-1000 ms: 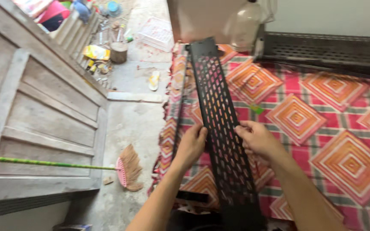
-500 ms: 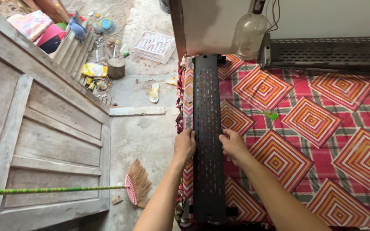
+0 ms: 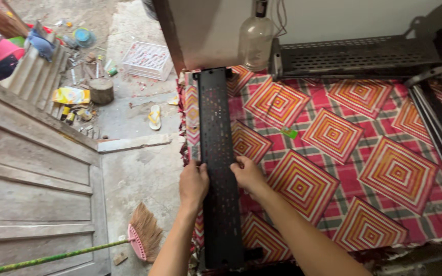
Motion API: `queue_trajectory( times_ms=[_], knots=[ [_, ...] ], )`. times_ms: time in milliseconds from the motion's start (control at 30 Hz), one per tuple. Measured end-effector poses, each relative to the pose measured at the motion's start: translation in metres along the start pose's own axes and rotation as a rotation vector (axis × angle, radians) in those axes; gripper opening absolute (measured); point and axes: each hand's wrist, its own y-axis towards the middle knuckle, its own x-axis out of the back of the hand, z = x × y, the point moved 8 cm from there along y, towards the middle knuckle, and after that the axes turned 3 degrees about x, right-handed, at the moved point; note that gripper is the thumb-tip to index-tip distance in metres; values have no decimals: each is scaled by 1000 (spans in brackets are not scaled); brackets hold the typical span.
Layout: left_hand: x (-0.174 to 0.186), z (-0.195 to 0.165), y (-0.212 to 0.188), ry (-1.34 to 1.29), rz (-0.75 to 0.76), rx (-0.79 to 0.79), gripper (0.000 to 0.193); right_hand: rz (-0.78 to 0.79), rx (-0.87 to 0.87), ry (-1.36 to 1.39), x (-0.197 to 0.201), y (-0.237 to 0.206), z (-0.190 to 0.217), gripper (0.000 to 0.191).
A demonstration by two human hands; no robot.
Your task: The person assembles a black perforated metal rack on a patterned mat, attaching end brackets to shelf panels and driving screws with a small screwdriver, then aligning and joining panels and rails together.
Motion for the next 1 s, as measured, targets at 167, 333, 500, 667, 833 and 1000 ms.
queue_trajectory(
  times_ms=[167,333,500,667,833,1000],
  knots=[
    [13,-25,-9,146,-146,-57,25,-100,86,74,43,7,0,30],
    [12,-92,-37,144,-333,-219,25,-102,-177,250,131,38,-21,23],
    [-54,-159,-58,1,-174,-350,27,-109,-295,465,218,91,-23,20],
    [-146,-197,-61,-2,65,-319,28,-223,-321,474,293,157,-19,19],
    [-216,-212,-44,-77,182,-168,22,-201,-256,620,330,222,-8,30],
    [-243,-228,-16,-170,163,-100,18,-217,-273,646,337,249,-8,32]
  ],
)
